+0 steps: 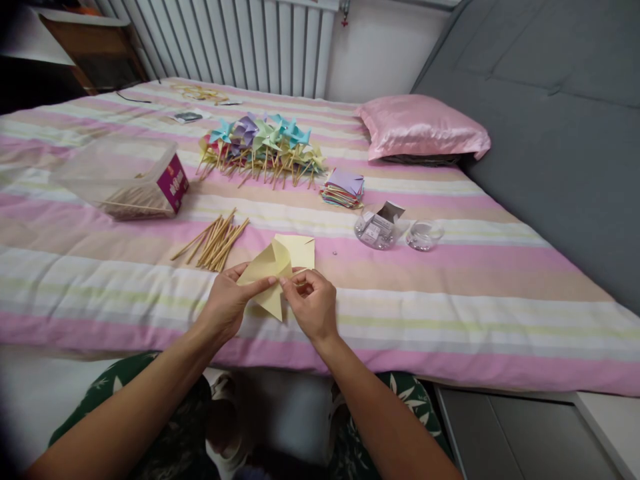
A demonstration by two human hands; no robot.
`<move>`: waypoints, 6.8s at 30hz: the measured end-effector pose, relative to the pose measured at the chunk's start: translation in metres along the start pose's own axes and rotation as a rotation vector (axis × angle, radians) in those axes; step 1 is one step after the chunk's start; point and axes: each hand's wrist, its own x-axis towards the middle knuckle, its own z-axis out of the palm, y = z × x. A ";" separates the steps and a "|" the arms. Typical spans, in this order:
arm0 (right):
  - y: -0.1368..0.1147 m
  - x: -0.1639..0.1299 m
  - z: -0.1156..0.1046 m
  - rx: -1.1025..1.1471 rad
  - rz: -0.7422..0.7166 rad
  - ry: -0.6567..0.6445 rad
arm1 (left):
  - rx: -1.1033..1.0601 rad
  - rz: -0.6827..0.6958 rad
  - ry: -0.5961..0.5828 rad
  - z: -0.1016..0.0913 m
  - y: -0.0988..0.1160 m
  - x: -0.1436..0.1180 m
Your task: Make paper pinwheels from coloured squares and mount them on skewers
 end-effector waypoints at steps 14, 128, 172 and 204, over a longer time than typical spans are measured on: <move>0.000 0.000 0.000 -0.040 -0.011 0.022 | -0.003 -0.023 0.029 0.005 0.000 -0.003; -0.008 0.011 -0.021 0.341 0.374 -0.298 | 0.237 -0.232 -0.225 -0.009 0.006 0.001; -0.015 -0.004 -0.012 -0.052 -0.173 -0.215 | -0.042 -0.043 0.079 -0.014 0.019 0.009; 0.001 -0.002 0.003 0.067 0.013 -0.011 | 0.046 0.052 0.012 -0.001 0.004 -0.001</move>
